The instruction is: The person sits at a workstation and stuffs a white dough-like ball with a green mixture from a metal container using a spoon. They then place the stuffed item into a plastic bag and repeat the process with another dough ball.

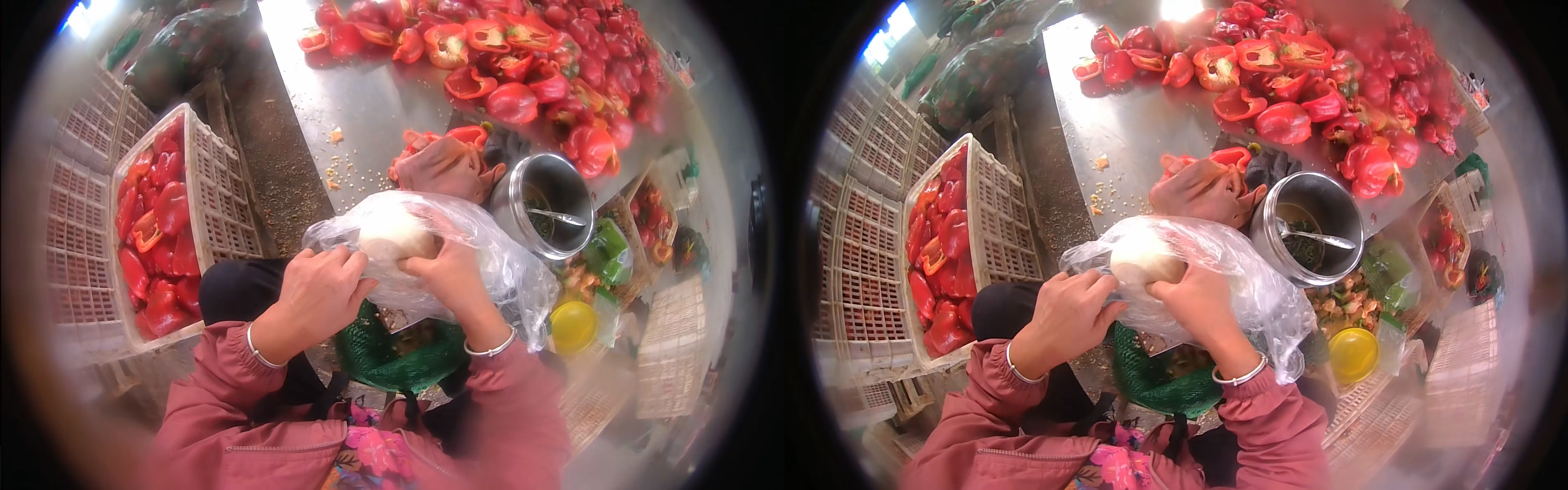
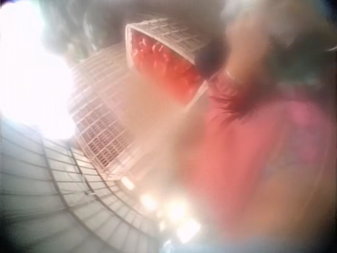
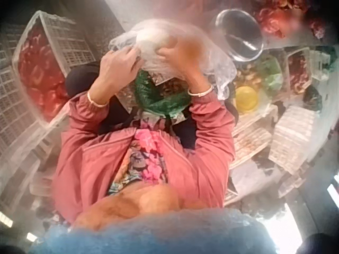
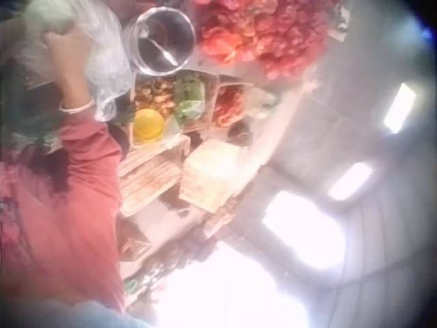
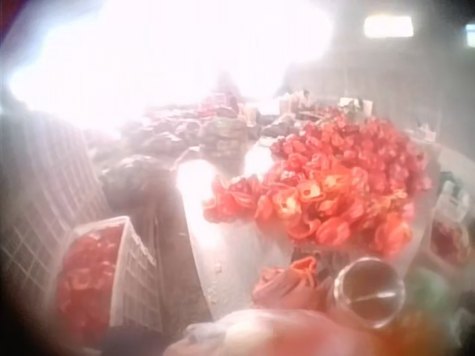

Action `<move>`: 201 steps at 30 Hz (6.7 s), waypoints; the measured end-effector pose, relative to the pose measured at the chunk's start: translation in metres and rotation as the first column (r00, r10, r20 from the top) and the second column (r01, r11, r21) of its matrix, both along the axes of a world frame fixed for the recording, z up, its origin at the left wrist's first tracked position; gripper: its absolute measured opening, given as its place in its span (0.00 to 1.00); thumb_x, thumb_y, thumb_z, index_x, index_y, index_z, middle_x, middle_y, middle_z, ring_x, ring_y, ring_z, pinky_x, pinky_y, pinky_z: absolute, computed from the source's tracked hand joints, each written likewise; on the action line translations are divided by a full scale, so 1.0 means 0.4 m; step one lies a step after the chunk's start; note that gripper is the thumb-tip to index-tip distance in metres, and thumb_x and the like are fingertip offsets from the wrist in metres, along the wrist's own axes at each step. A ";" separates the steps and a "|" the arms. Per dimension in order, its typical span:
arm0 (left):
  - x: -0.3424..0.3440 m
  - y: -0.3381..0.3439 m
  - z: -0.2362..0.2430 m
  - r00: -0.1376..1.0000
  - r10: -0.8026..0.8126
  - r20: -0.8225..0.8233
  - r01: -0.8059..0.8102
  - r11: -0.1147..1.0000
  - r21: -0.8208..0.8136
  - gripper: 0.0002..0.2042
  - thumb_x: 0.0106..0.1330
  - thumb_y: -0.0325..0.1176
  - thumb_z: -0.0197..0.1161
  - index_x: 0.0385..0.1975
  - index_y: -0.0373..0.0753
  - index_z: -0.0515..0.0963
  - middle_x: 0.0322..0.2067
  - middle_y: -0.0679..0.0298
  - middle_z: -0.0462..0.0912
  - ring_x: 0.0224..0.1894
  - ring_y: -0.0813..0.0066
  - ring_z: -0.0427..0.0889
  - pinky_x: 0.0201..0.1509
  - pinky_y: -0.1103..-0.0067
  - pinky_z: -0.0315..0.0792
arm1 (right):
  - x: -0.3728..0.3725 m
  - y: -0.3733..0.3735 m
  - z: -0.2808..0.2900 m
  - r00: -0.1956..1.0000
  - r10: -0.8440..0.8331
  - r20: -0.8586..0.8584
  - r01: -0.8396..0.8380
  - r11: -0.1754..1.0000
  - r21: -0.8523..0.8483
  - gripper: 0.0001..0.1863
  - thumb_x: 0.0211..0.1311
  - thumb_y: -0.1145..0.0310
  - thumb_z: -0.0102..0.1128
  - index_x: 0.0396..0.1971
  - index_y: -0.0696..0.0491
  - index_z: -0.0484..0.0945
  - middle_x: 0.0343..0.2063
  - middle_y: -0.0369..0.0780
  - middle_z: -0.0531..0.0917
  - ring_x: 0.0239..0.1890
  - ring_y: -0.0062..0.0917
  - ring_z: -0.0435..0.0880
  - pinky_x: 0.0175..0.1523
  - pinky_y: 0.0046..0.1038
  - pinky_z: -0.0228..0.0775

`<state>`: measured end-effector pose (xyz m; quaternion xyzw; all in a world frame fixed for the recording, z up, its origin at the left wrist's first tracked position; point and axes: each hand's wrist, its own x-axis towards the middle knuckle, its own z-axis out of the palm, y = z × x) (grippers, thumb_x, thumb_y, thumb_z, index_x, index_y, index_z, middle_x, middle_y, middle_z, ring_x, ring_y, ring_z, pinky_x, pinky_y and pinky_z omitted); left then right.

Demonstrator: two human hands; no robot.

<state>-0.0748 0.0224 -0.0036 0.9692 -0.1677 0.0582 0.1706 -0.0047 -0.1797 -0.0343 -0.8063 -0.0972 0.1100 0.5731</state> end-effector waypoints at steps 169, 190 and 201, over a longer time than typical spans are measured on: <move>0.373 -0.243 0.103 0.669 -0.740 -0.064 0.170 0.237 -0.957 0.33 0.56 0.57 0.68 0.36 0.22 0.80 0.32 0.46 0.81 0.31 0.50 0.84 0.32 0.66 0.79 | 0.127 -0.415 0.214 0.864 0.112 0.491 0.221 0.792 -0.569 0.10 0.43 0.79 0.70 0.30 0.55 0.83 0.21 0.36 0.75 0.23 0.30 0.76 0.24 0.30 0.65; 0.340 -0.240 0.102 0.736 -0.637 -0.231 -0.067 0.271 -0.960 0.37 0.46 0.61 0.66 0.35 0.23 0.81 0.29 0.49 0.80 0.31 0.51 0.84 0.33 0.67 0.78 | 0.125 -0.494 0.288 0.744 0.196 0.639 0.391 0.648 -0.654 0.20 0.32 0.73 0.59 0.34 0.57 0.83 0.24 0.36 0.73 0.25 0.30 0.74 0.24 0.28 0.64; 0.334 -0.246 0.107 0.731 -0.624 -0.278 -0.127 0.276 -0.953 0.34 0.45 0.58 0.69 0.34 0.25 0.82 0.28 0.50 0.81 0.32 0.52 0.85 0.34 0.68 0.79 | 0.130 -0.454 0.218 0.842 0.096 0.531 0.319 0.706 -0.632 0.11 0.35 0.80 0.61 0.22 0.52 0.73 0.22 0.36 0.70 0.26 0.30 0.76 0.26 0.31 0.67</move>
